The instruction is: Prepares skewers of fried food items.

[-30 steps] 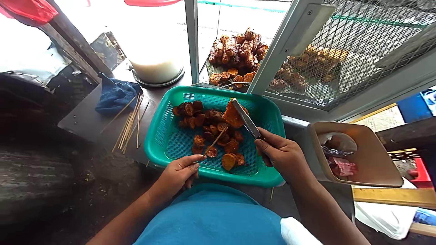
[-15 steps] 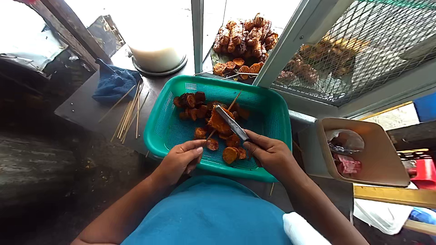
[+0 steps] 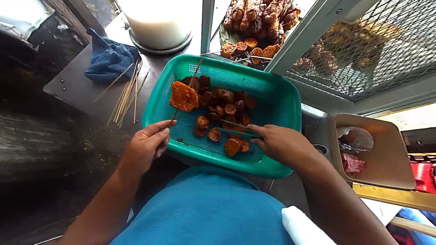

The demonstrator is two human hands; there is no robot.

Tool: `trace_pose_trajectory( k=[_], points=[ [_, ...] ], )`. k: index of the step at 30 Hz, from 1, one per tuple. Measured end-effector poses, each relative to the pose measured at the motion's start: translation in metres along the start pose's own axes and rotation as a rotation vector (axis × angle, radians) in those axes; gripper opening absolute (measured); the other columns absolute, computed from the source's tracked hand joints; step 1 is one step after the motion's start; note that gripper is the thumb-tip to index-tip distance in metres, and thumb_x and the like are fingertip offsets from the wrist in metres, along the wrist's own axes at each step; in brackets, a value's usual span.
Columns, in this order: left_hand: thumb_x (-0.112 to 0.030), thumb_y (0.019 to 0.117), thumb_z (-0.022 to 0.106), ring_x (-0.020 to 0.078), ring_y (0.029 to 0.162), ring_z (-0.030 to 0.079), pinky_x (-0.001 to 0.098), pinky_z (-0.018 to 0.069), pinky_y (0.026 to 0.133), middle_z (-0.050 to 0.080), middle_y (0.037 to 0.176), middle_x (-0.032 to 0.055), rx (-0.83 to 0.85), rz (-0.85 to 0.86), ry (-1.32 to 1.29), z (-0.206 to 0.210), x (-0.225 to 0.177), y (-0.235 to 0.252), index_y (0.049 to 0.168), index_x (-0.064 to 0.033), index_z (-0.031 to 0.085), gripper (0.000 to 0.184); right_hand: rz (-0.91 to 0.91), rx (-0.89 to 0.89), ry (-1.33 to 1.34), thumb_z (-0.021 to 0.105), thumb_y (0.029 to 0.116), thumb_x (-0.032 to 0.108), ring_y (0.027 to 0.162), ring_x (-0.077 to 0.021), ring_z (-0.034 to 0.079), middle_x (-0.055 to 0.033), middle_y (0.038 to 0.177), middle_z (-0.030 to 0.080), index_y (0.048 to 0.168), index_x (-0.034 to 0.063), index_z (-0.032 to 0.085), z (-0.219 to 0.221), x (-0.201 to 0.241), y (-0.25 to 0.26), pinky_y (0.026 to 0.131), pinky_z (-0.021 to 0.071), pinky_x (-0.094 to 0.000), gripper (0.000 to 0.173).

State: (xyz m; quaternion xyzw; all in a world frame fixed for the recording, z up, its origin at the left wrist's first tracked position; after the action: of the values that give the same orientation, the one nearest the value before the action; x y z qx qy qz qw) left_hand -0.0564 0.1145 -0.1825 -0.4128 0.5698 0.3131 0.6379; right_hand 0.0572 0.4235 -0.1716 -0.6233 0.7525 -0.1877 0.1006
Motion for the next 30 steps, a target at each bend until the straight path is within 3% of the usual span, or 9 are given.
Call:
trace_pose_trajectory(
  k=[5, 11, 15, 18, 22, 24, 25, 27, 30],
  points=[
    [-0.009, 0.1058, 0.045, 0.0034, 0.049, 0.043, 0.0139, 0.0351, 0.044, 0.056, 0.071, 0.0004, 0.023, -0.002, 0.033, 0.000, 0.004, -0.001, 0.131, -0.0064, 0.067, 0.034, 0.041, -0.152, -0.076, 0.064, 0.1029, 0.028, 0.089, -0.0351, 0.071, -0.0153, 0.104, 0.071, 0.143, 0.0211, 0.062, -0.012, -0.018, -0.007, 0.069, 0.0563, -0.0538, 0.041],
    [-0.011, 0.1055, 0.050, 0.0021, 0.050, 0.044, 0.0141, 0.0349, 0.045, 0.059, 0.071, -0.0018, 0.085, 0.005, 0.288, 0.000, -0.001, 0.003, 0.127, -0.0091, 0.070, 0.030, 0.018, -0.339, -0.122, 0.066, 0.1001, 0.018, 0.078, -0.0392, 0.069, -0.0204, 0.094, 0.068, 0.139, 0.0123, 0.064, -0.002, -0.020, 0.005, 0.059, 0.0539, -0.0536, 0.039],
    [-0.017, 0.1059, 0.054, 0.0018, 0.053, 0.046, 0.0164, 0.0363, 0.049, 0.059, 0.070, -0.0049, 0.108, 0.002, 0.525, -0.005, -0.006, 0.002, 0.125, -0.0157, 0.073, 0.027, 0.082, -0.205, -0.055, 0.062, 0.1043, 0.024, 0.088, -0.0417, 0.070, -0.0212, 0.104, 0.070, 0.143, 0.0138, 0.061, -0.008, -0.030, -0.005, 0.068, 0.0554, -0.0594, 0.040],
    [-0.022, 0.1059, 0.053, 0.0020, 0.057, 0.049, 0.0208, 0.0414, 0.054, 0.061, 0.073, -0.0059, 0.171, 0.004, 0.732, -0.011, -0.007, 0.004, 0.124, -0.0194, 0.073, 0.027, 0.152, 0.006, -0.077, 0.063, 0.1032, 0.030, 0.096, -0.0383, 0.071, -0.0164, 0.104, 0.073, 0.135, 0.0170, 0.067, -0.011, -0.040, -0.024, 0.077, 0.0551, -0.0600, 0.035],
    [-0.018, 0.1070, 0.052, 0.0110, 0.079, 0.063, 0.0371, 0.0534, 0.073, 0.072, 0.098, 0.0009, 0.303, 0.083, 0.977, 0.005, -0.020, 0.014, 0.124, -0.0174, 0.073, 0.027, 0.189, 0.181, -0.080, 0.058, 0.1059, 0.034, 0.101, -0.0357, 0.071, -0.0141, 0.105, 0.074, 0.131, 0.0151, 0.068, -0.008, -0.036, -0.028, 0.083, 0.0546, -0.0579, 0.033],
    [-0.014, 0.1068, 0.052, 0.0177, 0.096, 0.069, 0.0449, 0.0547, 0.087, 0.074, 0.110, 0.0050, 0.345, 0.127, 1.056, 0.018, -0.026, 0.017, 0.125, -0.0157, 0.073, 0.028, 0.184, 0.191, -0.065, 0.056, 0.1066, 0.033, 0.100, -0.0362, 0.071, -0.0149, 0.103, 0.074, 0.130, 0.0141, 0.068, -0.004, -0.033, -0.024, 0.083, 0.0545, -0.0583, 0.032],
    [-0.013, 0.1067, 0.052, 0.0193, 0.099, 0.069, 0.0460, 0.0542, 0.089, 0.074, 0.112, 0.0059, 0.354, 0.147, 1.068, 0.024, -0.028, 0.018, 0.125, -0.0152, 0.073, 0.028, 0.185, 0.195, -0.068, 0.056, 0.1068, 0.032, 0.101, -0.0359, 0.070, -0.0149, 0.104, 0.074, 0.131, 0.0150, 0.068, -0.004, -0.032, -0.023, 0.083, 0.0546, -0.0574, 0.032],
    [-0.014, 0.1067, 0.052, 0.0173, 0.096, 0.069, 0.0431, 0.0547, 0.087, 0.074, 0.110, 0.0043, 0.357, 0.179, 1.068, 0.027, -0.029, 0.020, 0.124, -0.0163, 0.073, 0.028, 0.181, 0.153, -0.089, 0.057, 0.1063, 0.032, 0.099, -0.0338, 0.071, -0.0128, 0.102, 0.074, 0.131, 0.0200, 0.068, -0.003, -0.028, -0.027, 0.080, 0.0553, -0.0544, 0.030],
    [-0.016, 0.1066, 0.052, 0.0143, 0.092, 0.068, 0.0405, 0.0549, 0.084, 0.073, 0.110, 0.0028, 0.345, 0.173, 1.044, 0.020, -0.027, 0.021, 0.124, -0.0170, 0.073, 0.028, 0.104, -0.084, -0.079, 0.063, 0.1039, 0.028, 0.088, -0.0342, 0.073, -0.0137, 0.099, 0.074, 0.133, 0.0236, 0.070, 0.004, -0.022, -0.041, 0.067, 0.0560, -0.0528, 0.030]
  ],
)
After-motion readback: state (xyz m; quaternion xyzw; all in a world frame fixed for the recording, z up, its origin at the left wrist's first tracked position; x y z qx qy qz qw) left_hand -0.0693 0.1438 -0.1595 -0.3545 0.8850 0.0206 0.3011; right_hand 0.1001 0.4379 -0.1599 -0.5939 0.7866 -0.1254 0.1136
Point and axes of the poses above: each hand's wrist, its own y-axis towards the middle knuckle, its own z-axis out of the palm, x = y × z, the point moved 3 cm from there along y, towards the middle knuckle
